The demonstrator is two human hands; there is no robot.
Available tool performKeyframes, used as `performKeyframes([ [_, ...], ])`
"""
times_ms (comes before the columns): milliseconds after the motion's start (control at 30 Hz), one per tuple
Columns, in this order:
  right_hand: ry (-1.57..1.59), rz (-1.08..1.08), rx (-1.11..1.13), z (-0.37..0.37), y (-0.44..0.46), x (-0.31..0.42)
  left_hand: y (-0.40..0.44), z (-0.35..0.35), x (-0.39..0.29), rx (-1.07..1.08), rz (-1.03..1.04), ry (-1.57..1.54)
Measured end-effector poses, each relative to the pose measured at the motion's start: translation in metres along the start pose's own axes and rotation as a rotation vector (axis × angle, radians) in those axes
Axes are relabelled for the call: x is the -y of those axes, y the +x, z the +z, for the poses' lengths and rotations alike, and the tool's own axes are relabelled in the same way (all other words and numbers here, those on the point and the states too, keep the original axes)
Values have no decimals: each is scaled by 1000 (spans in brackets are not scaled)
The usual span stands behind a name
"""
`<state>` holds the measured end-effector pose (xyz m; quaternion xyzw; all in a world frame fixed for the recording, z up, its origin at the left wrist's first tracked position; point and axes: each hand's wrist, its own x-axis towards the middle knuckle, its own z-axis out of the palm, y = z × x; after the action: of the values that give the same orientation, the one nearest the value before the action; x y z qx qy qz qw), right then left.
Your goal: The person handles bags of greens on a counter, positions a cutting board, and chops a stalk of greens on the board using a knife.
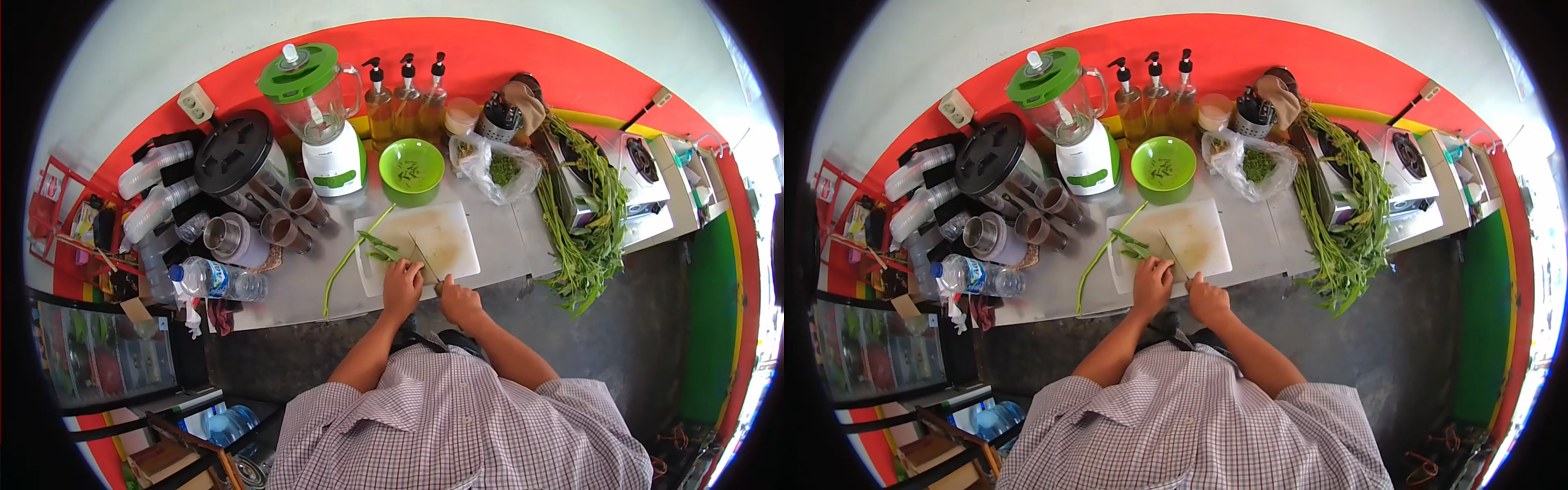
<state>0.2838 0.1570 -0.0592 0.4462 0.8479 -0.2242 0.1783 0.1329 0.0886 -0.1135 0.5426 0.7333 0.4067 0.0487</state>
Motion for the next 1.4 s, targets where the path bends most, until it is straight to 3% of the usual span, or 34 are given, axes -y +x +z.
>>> performKeyframes([
  [367,37,14,3,7,1,4,-1,-5,-7,-68,-68,90],
  [633,79,-53,-10,0,-14,-6,6,-7,-5,169,-146,171],
  [767,110,-60,-17,2,-23,-16,0,-7,-8,179,-136,228],
  [967,201,62,-100,0,-14,-32,1,0,-17,97,-230,266],
  [1133,255,1,-86,-15,-8,-36,11,-7,-33,137,-352,331],
  [1233,284,-77,-37,-12,-11,-47,10,-10,-34,67,-267,308],
  [1400,297,-244,-26,-7,-11,-69,7,-5,-33,129,-307,253],
])
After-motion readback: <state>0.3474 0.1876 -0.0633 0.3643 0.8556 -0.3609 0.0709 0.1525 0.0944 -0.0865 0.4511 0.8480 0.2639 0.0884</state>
